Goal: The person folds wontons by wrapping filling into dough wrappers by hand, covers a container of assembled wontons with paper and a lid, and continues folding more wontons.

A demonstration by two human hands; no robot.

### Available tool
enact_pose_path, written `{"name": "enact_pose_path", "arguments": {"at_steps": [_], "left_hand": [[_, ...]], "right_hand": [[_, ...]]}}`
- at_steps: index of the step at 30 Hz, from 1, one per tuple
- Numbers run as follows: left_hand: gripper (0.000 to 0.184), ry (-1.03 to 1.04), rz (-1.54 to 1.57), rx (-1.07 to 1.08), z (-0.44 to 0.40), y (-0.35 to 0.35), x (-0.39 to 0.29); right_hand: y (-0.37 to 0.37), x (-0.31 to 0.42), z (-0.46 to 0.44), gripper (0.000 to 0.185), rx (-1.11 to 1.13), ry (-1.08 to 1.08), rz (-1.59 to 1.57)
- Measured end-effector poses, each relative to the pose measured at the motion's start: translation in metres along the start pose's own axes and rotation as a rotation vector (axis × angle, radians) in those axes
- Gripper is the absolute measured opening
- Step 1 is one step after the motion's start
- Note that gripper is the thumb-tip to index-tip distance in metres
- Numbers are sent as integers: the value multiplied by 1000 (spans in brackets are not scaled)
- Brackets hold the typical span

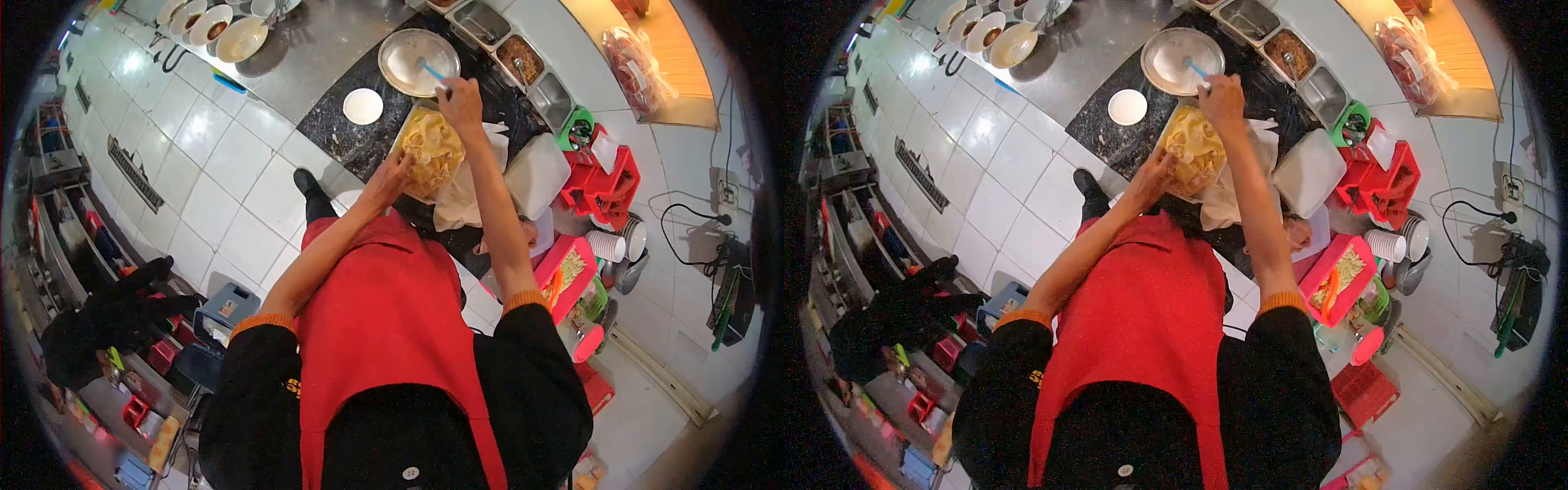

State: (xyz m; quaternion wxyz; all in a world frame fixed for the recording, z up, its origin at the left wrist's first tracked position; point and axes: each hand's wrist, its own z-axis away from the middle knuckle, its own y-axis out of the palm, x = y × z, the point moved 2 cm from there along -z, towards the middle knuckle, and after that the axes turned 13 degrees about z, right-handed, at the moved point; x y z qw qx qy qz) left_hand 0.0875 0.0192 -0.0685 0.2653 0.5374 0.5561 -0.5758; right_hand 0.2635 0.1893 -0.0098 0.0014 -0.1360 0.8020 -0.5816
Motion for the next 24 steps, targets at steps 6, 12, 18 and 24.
{"name": "enact_pose_path", "arguments": {"at_steps": [6,12,18,24], "left_hand": [[50,-13,-202,55,-3,1,-21],[50,-8,-174,53,-9,-14,-32],[48,-51,123,-68,33,-72,-34],[48,-278,174,-213,59,-99,-35]], "right_hand": [[21,-3,-42,28,314,67,273],[3,-30,-23,28,-39,248,-298],[-60,-39,30,18,-85,508,-716],[-107,-12,111,18,-58,540,-755]]}}
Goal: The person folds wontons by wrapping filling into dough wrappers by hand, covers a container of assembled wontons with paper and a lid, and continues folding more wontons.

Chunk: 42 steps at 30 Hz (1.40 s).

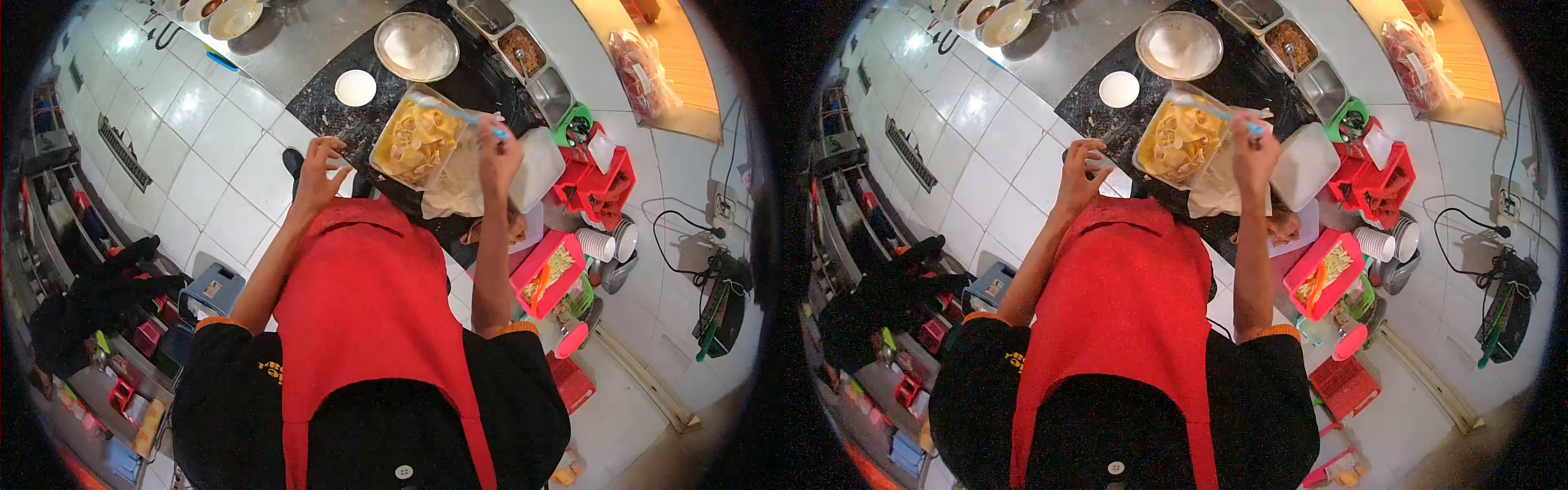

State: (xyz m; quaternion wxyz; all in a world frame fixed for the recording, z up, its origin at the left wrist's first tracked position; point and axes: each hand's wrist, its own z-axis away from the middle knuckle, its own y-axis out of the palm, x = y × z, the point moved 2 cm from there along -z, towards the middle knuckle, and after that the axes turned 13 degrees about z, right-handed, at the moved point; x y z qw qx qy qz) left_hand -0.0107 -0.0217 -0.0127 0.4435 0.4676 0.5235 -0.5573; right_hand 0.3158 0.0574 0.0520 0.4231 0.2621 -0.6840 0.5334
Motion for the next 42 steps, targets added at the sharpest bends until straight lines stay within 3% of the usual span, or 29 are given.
{"name": "enact_pose_path", "arguments": {"at_steps": [2,4,8,10,17,22,26,28,30,33,36,38,42], "left_hand": [[51,-28,19,-70,-3,-1,-1],[53,-17,37,-72,-7,2,-4],[55,30,81,-78,-12,11,-7],[55,18,82,-74,-11,13,-8],[53,-14,108,-117,-5,3,-2],[49,-19,132,-136,-4,-6,-4],[45,-42,103,-186,0,-17,-8],[45,-45,118,-206,8,-24,-4],[46,-60,117,-235,11,-30,0],[43,-77,110,-269,14,-36,-2],[40,-74,126,-293,19,-41,-4],[40,-81,93,-291,24,-48,-3],[39,-140,110,-360,36,-55,23]], "right_hand": [[8,5,27,17,31,-43,-57],[18,16,49,14,86,-181,238],[23,33,61,13,117,-246,271],[25,42,65,13,168,-385,363],[21,44,75,14,229,-323,410],[36,50,27,12,163,-415,548],[48,62,-21,12,116,-485,475],[49,80,-50,16,34,-462,422],[60,88,-87,20,-101,-589,471],[101,71,-139,24,-97,-547,466],[139,19,-167,29,51,-426,728],[140,2,-159,32,124,-407,718],[90,-6,-155,30,50,-375,434]]}}
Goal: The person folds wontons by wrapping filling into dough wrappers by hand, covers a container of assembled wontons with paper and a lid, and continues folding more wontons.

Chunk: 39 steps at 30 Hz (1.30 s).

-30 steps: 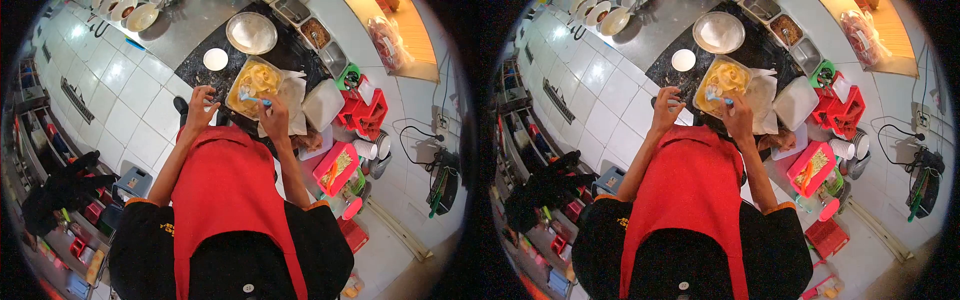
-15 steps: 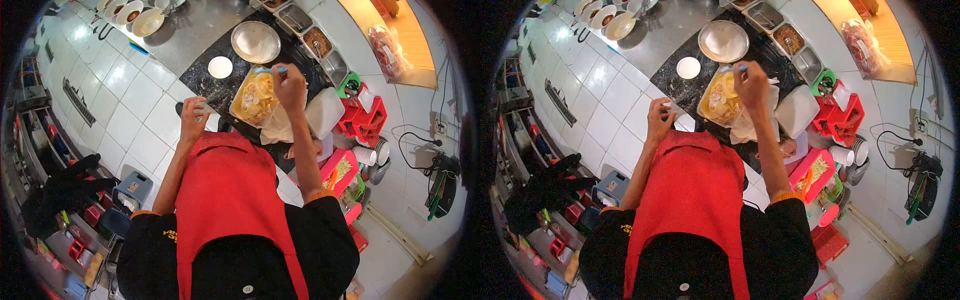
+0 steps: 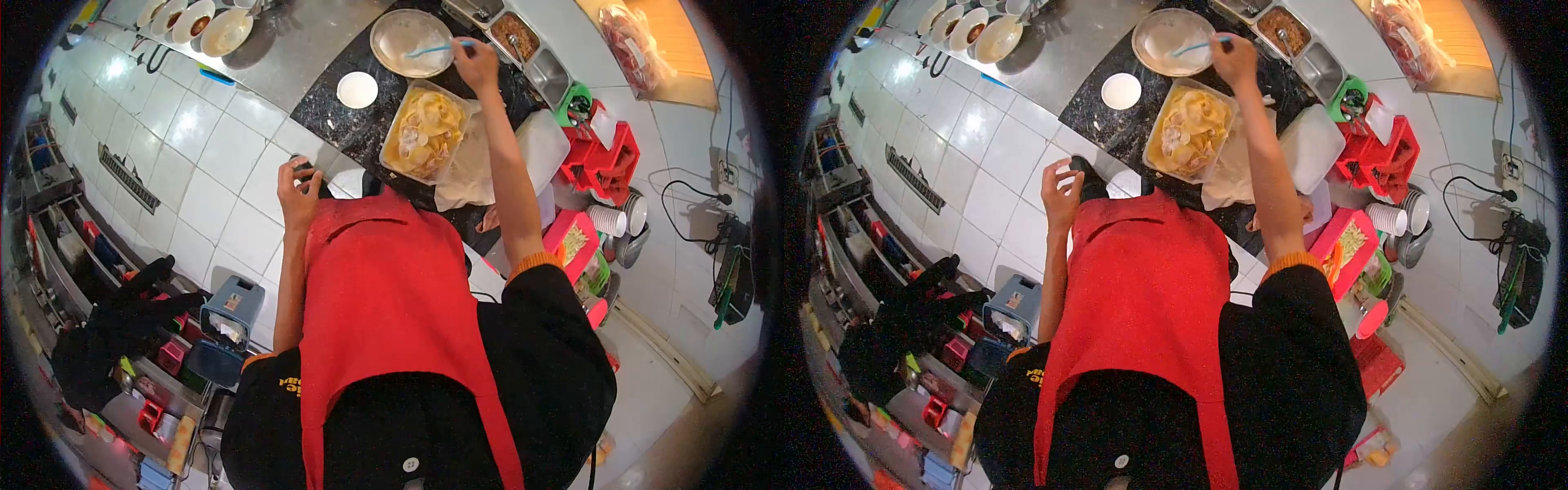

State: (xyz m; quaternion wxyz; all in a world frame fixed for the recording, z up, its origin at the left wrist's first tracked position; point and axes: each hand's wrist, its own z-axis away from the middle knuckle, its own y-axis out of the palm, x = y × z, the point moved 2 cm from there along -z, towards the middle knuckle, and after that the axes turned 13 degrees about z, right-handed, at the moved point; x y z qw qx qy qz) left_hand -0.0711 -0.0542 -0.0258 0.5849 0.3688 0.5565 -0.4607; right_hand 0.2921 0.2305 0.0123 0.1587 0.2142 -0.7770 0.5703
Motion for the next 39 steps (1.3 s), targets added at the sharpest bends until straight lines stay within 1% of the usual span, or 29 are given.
{"name": "enact_pose_path", "arguments": {"at_steps": [2,4,7,8,10,11,13,14,16,17,18,20,21,22,24,25,27,28,31,32,34,36,38,39], "left_hand": [[37,23,13,-13,-1,-3,2],[39,-25,-1,27,0,0,-8],[35,-32,-1,53,-8,12,-10],[33,-33,-17,74,-12,18,-11],[31,-62,-25,79,-20,33,-19],[32,-37,-21,120,-25,41,-21],[35,27,-19,209,-33,59,-28],[35,30,-20,214,-37,67,-32],[34,63,-14,270,-39,79,-39],[34,60,-25,296,-40,84,-44],[34,65,-26,308,-39,87,-43],[34,67,-22,340,-39,94,-42],[36,83,-2,342,-37,96,-41],[36,83,-7,347,-34,95,-41],[36,80,-28,356,-29,95,-39],[36,78,-17,358,-26,95,-38],[36,76,-17,364,-25,95,-37],[36,54,-17,360,-22,93,-36],[36,19,0,345,-17,89,-38],[36,-3,14,321,-17,87,-40],[36,37,11,299,-17,80,-41],[35,65,-3,289,-11,74,-38],[36,27,-12,310,-5,78,-32],[36,19,2,350,-2,83,-29]], "right_hand": [[-47,14,22,25,25,218,-302],[-84,8,51,20,-19,278,-302],[-127,12,113,18,-82,377,-374],[-130,15,132,17,-106,425,-407],[-115,-2,172,18,-247,208,-379],[-105,-6,188,18,-253,212,-377],[-88,-2,218,18,-105,365,-136],[-87,2,226,18,-110,368,-136],[-93,16,243,17,-258,488,-250],[-98,24,247,15,-237,433,-193],[-99,25,255,15,-248,440,-191],[-96,25,265,17,-164,487,-107],[-100,30,264,17,-236,502,-193],[-104,34,262,17,-239,508,-196],[-110,39,256,16,-154,485,21],[-108,38,255,16,-166,494,21],[-98,33,241,16,-336,417,-167],[-94,33,233,16,-343,424,-169],[-76,27,199,21,-367,235,-137],[-75,21,198,21,-372,230,-141],[-84,25,180,22,-277,257,-104],[-91,39,163,24,-305,300,-152],[-84,39,135,19,-301,382,-322],[-70,36,118,21,-336,342,-404]]}}
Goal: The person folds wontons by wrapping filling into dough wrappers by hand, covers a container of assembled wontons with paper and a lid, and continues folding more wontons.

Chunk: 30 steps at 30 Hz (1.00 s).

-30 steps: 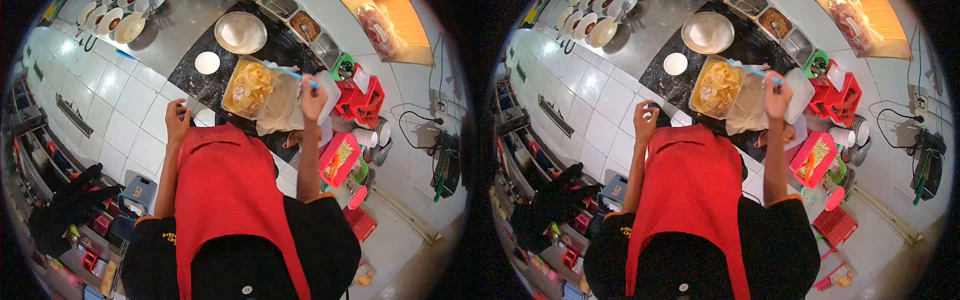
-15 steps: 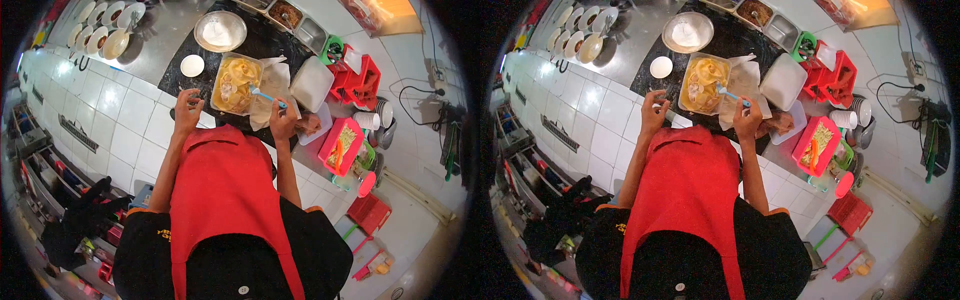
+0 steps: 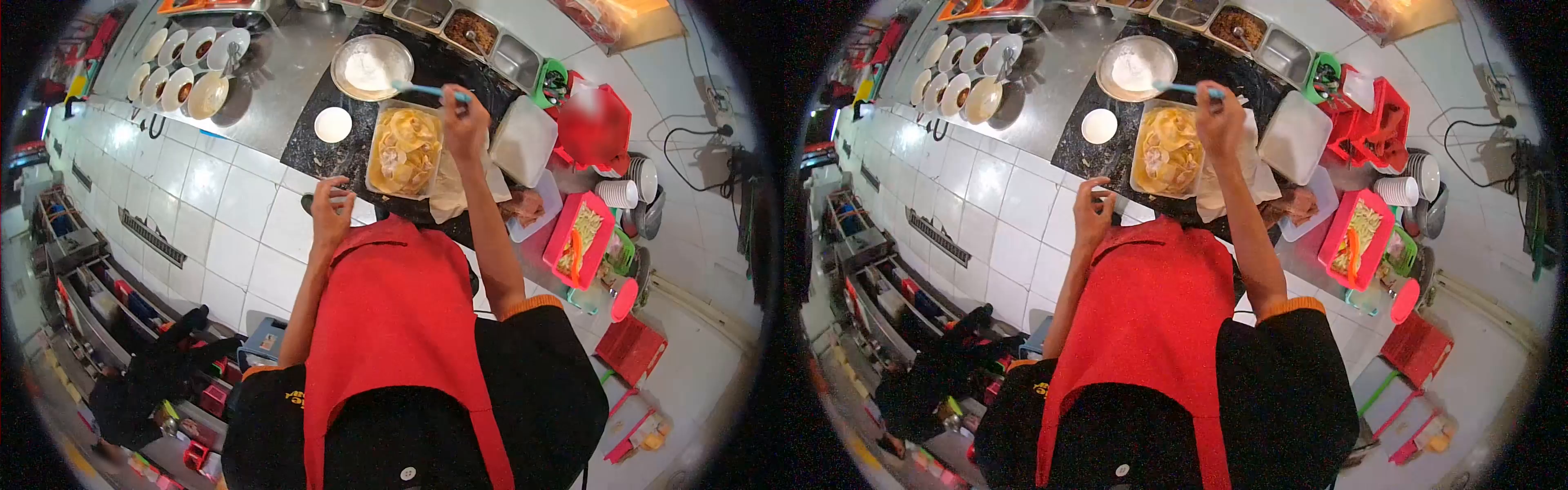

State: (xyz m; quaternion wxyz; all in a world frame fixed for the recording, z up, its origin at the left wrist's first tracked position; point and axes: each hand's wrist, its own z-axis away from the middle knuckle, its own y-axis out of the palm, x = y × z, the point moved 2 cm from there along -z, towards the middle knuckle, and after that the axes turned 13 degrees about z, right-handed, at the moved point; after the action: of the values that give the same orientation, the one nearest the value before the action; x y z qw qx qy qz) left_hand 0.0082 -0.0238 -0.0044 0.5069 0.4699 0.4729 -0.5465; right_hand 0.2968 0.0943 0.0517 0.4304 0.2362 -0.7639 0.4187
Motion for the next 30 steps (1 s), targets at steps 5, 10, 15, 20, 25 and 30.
{"name": "enact_pose_path", "arguments": {"at_steps": [5,10,15,20,25,30], "left_hand": [[36,12,15,143,7,15,-17],[33,-29,-13,54,11,-10,-6],[31,-96,-89,67,6,-14,0],[31,-12,-84,185,-20,18,-18],[35,120,-67,318,-48,64,-22],[26,98,6,452,-74,128,-8]], "right_hand": [[52,-40,-29,30,144,-7,80],[-23,-87,-8,39,280,-29,262],[-29,-173,-1,50,19,-312,862],[-19,-194,-17,46,287,-70,1033],[-76,-137,-28,35,316,-83,905],[-117,-98,-17,41,440,67,447]]}}
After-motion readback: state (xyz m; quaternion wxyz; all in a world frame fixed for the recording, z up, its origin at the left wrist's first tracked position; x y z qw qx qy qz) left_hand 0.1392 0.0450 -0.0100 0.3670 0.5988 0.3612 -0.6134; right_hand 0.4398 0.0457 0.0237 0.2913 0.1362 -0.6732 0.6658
